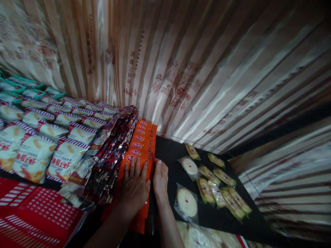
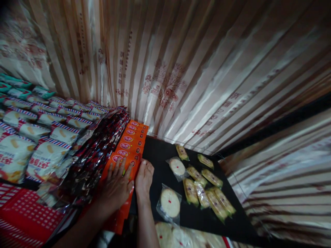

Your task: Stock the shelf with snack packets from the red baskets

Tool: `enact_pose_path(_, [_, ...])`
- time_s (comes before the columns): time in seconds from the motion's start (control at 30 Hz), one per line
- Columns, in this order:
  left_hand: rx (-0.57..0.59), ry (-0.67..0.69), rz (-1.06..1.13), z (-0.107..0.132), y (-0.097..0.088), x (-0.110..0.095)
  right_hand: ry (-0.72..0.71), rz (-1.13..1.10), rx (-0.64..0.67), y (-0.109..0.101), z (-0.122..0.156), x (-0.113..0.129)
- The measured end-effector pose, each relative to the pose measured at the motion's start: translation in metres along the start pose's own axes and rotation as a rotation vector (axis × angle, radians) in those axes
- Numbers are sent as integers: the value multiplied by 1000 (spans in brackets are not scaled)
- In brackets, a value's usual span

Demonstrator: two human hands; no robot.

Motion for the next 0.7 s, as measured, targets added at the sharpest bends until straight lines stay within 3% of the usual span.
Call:
enact_pose_path(0.33, [19, 22, -55, -3, 6, 2, -167, 280, 48, 8, 2, 2])
enact_pose_path(0.7, [51, 33, -53, 5, -5, 1, -94, 234, 60, 10, 0, 2])
Point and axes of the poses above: each hand's wrist, its own z-axis away from the middle knuckle, its own y-axis out of the palm, x = y × z, the point moved 2 cm from there along -z, towards the middle knuckle, and after that the axes turned 10 degrees about -z, right-handed, at the moved point
